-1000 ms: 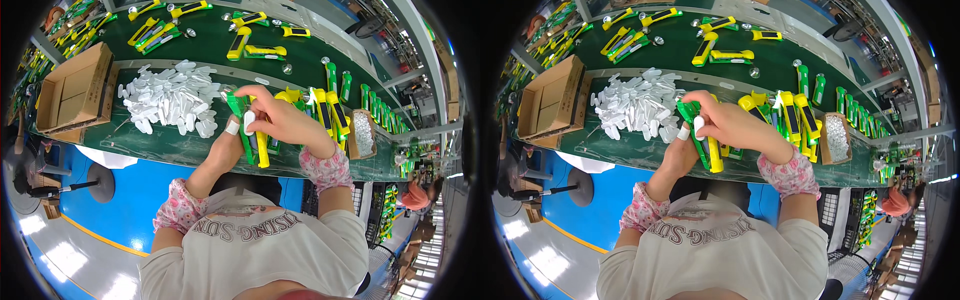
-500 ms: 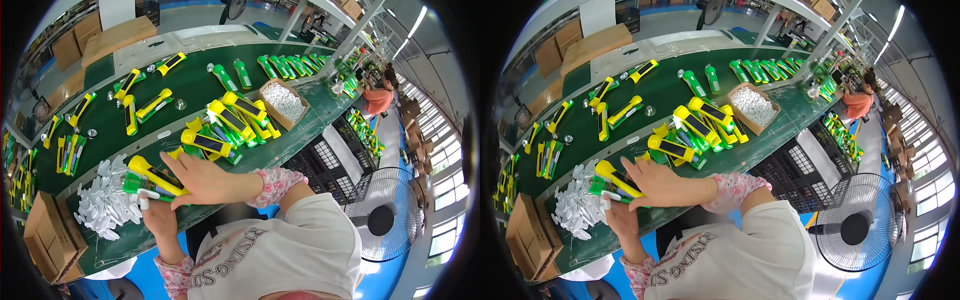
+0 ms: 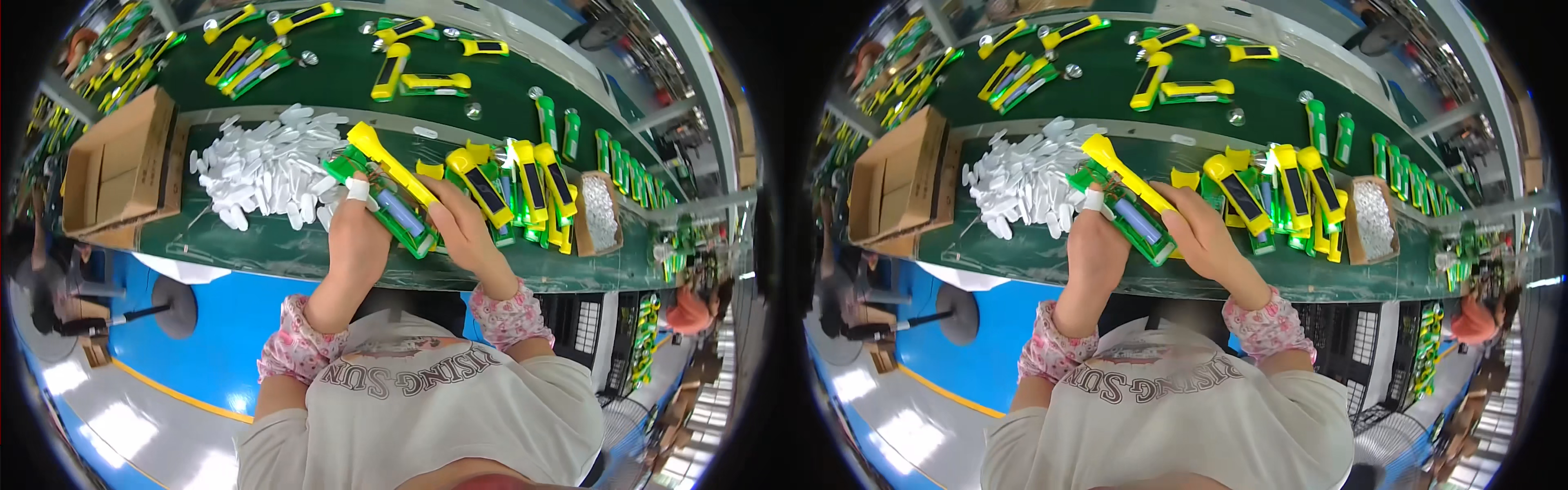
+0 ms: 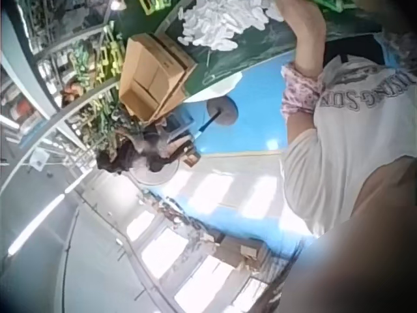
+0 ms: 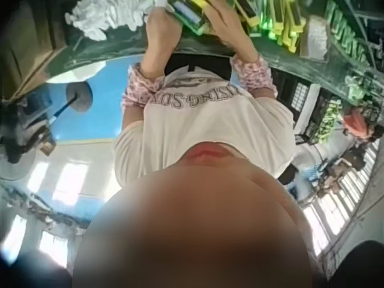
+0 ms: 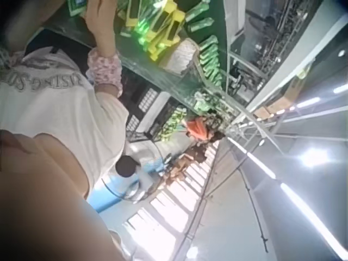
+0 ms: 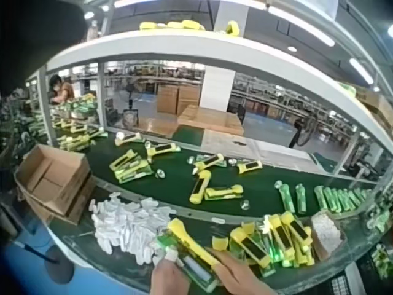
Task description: Assembling handheld solar flashlights on a production line, fitting lenses and reflectors onto the bodies.
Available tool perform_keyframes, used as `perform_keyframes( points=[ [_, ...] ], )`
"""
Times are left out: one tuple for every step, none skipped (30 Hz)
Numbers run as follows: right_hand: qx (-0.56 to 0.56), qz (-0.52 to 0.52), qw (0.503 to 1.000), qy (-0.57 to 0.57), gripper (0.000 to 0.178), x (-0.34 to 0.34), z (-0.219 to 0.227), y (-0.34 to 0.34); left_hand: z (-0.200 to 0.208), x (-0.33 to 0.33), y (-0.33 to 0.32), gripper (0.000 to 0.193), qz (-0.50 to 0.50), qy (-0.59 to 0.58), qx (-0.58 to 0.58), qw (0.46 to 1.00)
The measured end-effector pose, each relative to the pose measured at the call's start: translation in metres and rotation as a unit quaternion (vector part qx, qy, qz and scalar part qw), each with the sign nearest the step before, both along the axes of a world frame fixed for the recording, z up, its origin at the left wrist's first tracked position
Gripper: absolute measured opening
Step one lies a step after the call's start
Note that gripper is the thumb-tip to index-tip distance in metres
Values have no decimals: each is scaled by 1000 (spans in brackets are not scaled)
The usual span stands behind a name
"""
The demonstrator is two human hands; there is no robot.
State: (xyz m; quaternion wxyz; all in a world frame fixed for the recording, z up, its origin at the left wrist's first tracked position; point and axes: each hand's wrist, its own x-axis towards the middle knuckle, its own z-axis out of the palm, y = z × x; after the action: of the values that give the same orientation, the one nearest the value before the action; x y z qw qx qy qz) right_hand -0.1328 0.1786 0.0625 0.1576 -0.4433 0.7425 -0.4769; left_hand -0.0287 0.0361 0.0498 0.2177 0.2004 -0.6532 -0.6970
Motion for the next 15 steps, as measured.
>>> perform_keyframes(
  points=[
    [2, 15, 1000, -4, 38, 3, -1, -5, -2, 3, -2, 27, 20, -40, -45, 998],
    [-18, 18, 1000, -3, 39, 7, -2, -9, -10, 6, -3, 27, 30, -43, -43, 998],
    [-40, 16, 999, -2, 40, 10, -4, -13, -25, 7, -6, 25, 58, -53, -143, 987],
    [-39, 20, 999, -4, 40, 12, -6, -16, -36, 8, -7, 24, 84, -63, -241, 965],
    [-63, 18, 998, 12, 40, 14, -9, -19, -40, 7, -8, 24, 85, -64, -240, 965],
    [-88, 16, 996, 27, 40, 16, -12, -22, -44, 4, -10, 22, 86, -32, -95, 991],
    [-87, 17, 996, 26, 40, 19, -14, -23, -45, 2, -11, 21, 85, 0, 53, 995],
    [-76, -1, 995, 59, 40, 23, -16, -24, -38, 1, -11, 21, 86, -2, 54, 995],
    [-67, -18, 993, 92, 40, 26, -19, -25, -25, 0, -10, 22, 108, 47, 234, 965],
    [-68, -17, 994, 90, 40, 32, -17, -27, -18, -2, -10, 23, 126, 94, 406, 900],
    [-33, -32, 992, 114, 42, 40, -9, -28, -22, -4, -8, 23, 129, 93, 406, 900],
    [2, -48, 989, 138, 45, 47, -5, -29, -30, -5, -7, 23, 121, 114, 395, 904],
    [4, -47, 987, 151, 53, 52, -4, -30, -35, -5, -8, 22, 114, 134, 383, 907],
    [4, -49, 987, 150, 53, 53, -5, -28, -34, -6, -7, 22, 112, 133, 382, 907],
    [9, -52, 988, 144, 55, 53, -6, -26, -31, -5, -7, 22, 82, 180, 429, 881]
  ],
)
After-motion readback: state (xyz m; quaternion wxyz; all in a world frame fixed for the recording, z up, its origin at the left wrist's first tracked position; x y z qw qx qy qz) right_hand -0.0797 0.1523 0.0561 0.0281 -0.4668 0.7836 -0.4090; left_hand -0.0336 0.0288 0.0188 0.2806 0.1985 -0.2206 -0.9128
